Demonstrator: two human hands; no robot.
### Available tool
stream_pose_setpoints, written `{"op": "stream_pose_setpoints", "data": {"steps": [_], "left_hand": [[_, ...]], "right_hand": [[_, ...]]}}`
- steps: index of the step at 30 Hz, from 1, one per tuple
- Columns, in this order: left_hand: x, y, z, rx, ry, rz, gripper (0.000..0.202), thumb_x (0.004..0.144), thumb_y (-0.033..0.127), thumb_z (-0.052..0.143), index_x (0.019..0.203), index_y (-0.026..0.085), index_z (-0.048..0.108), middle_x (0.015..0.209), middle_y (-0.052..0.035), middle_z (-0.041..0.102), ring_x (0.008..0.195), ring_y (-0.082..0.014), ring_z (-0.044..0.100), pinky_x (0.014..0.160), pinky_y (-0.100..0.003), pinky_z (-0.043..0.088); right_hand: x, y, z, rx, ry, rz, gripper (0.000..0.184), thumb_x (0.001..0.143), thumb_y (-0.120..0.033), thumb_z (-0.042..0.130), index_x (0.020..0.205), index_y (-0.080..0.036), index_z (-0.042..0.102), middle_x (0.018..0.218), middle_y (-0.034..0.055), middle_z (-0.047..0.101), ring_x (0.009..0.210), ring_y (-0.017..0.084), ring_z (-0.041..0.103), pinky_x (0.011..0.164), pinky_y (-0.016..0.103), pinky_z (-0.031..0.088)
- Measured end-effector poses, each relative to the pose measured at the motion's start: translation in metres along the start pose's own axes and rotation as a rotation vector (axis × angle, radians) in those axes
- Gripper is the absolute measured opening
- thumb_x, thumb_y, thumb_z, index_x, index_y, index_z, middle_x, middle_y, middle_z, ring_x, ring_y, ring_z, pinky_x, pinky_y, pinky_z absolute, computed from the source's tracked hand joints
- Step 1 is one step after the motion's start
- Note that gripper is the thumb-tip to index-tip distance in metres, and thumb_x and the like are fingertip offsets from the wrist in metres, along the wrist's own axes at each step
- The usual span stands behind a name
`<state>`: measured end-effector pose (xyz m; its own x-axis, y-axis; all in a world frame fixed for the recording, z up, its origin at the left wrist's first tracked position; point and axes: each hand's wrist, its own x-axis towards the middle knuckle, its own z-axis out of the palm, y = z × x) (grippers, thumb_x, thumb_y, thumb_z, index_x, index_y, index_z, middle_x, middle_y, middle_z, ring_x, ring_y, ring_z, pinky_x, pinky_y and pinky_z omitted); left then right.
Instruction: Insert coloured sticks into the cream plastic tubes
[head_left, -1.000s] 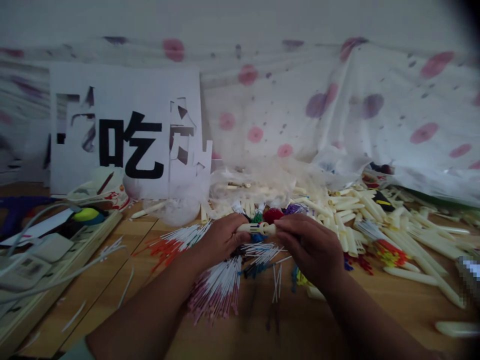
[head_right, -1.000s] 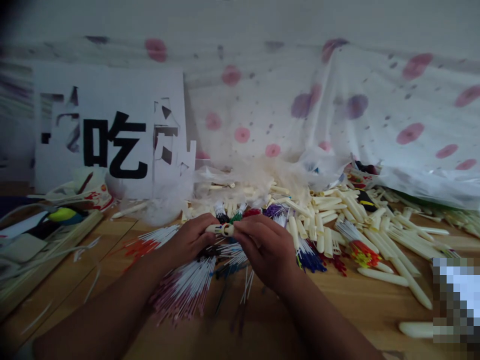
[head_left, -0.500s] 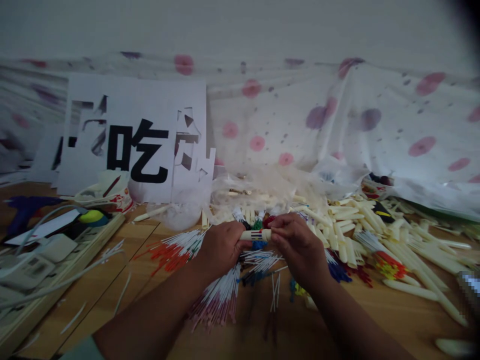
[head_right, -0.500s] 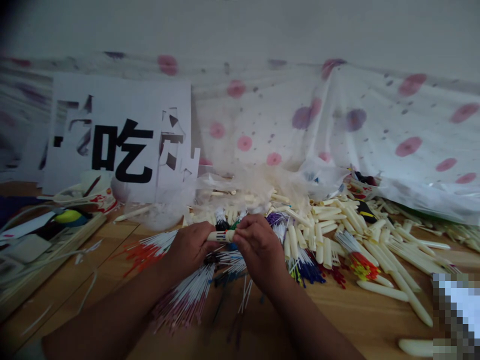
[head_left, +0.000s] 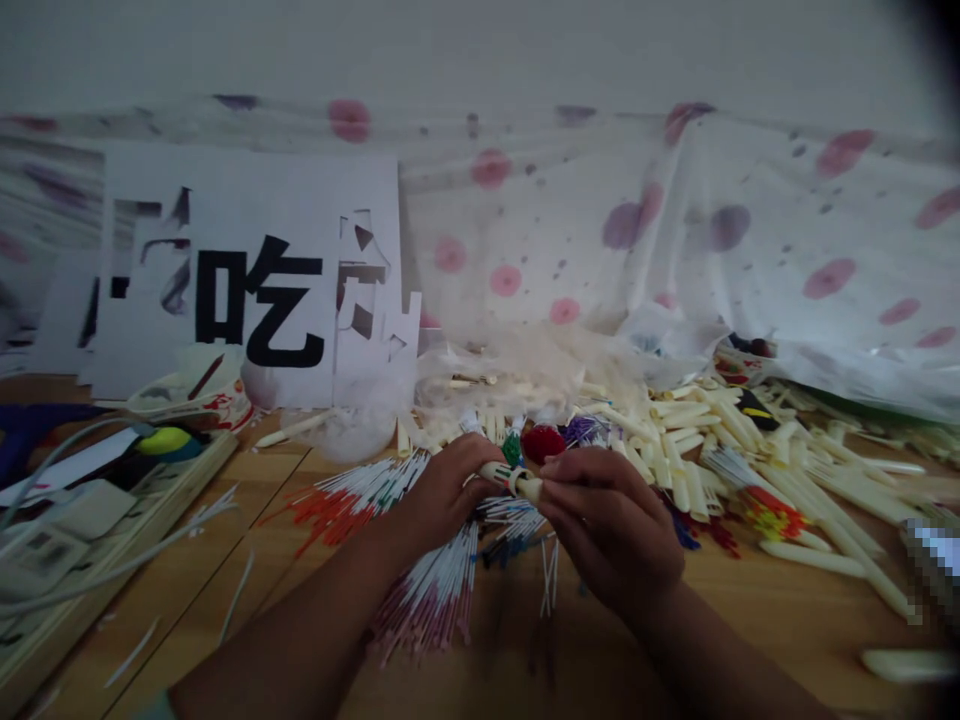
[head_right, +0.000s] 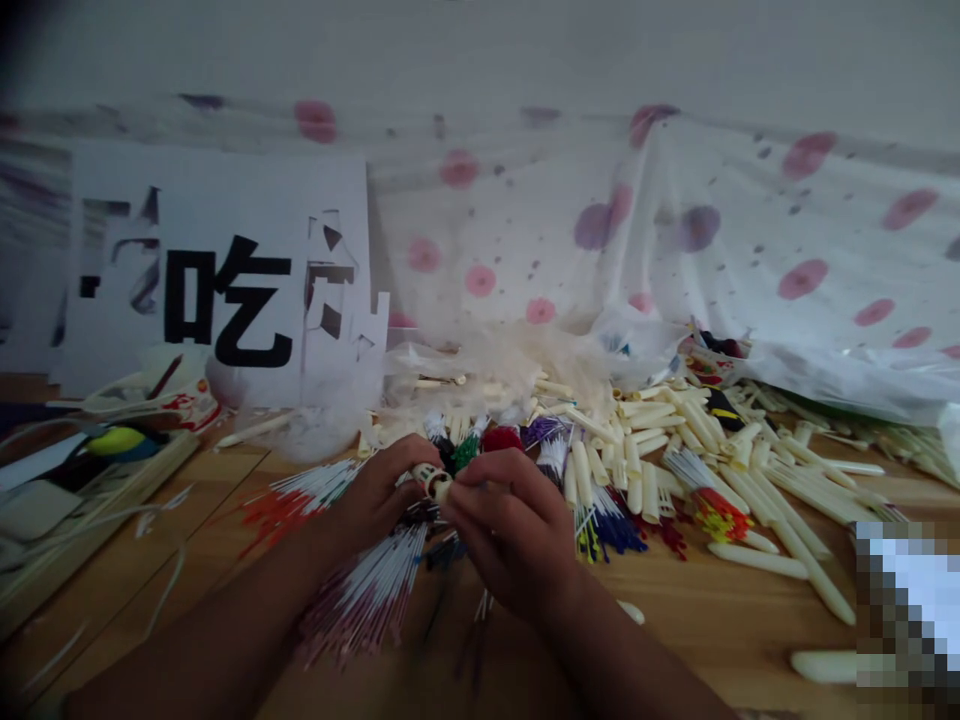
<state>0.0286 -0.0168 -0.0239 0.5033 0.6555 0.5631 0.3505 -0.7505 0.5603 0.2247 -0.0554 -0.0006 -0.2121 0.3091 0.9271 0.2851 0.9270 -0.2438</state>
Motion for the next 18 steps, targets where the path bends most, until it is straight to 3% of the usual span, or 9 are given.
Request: {"op": "stream_pose_setpoints", "data": {"steps": [5, 11, 18], "left_hand": [[-0.002, 0.001, 0.001, 0.057, -0.020, 0.018, 0.046, 0.091, 0.054, 0.028, 0.091, 0.017, 0.056, 0.081, -0.0048, 0.058, 0.076, -0.0157, 0.054, 0.071, -0.027, 0.041], [-0.003, 0.001, -0.003, 0.317, -0.005, 0.050, 0.056, 0.090, 0.058, 0.020, 0.082, 0.016, 0.057, 0.068, -0.0039, 0.057, 0.064, -0.0154, 0.051, 0.060, -0.027, 0.036], [-0.008, 0.012, 0.002, 0.463, -0.036, -0.059, 0.052, 0.091, 0.055, 0.022, 0.078, 0.017, 0.055, 0.065, -0.0029, 0.058, 0.060, -0.0159, 0.053, 0.055, -0.025, 0.032]], "right_hand": [[-0.001, -0.004, 0.003, 0.025, -0.034, 0.026, 0.029, 0.075, -0.005, 0.062, 0.098, -0.021, 0.057, 0.093, 0.0043, 0.056, 0.086, 0.015, 0.056, 0.071, 0.032, 0.052], [0.005, 0.003, 0.002, 0.089, -0.085, 0.080, 0.019, 0.078, -0.006, 0.059, 0.090, -0.021, 0.055, 0.089, 0.0034, 0.056, 0.085, 0.015, 0.056, 0.070, 0.032, 0.051], [0.005, 0.012, 0.004, 0.089, -0.065, 0.182, 0.014, 0.081, -0.007, 0.054, 0.085, -0.020, 0.056, 0.089, 0.0042, 0.058, 0.086, 0.014, 0.059, 0.072, 0.031, 0.051]]}}
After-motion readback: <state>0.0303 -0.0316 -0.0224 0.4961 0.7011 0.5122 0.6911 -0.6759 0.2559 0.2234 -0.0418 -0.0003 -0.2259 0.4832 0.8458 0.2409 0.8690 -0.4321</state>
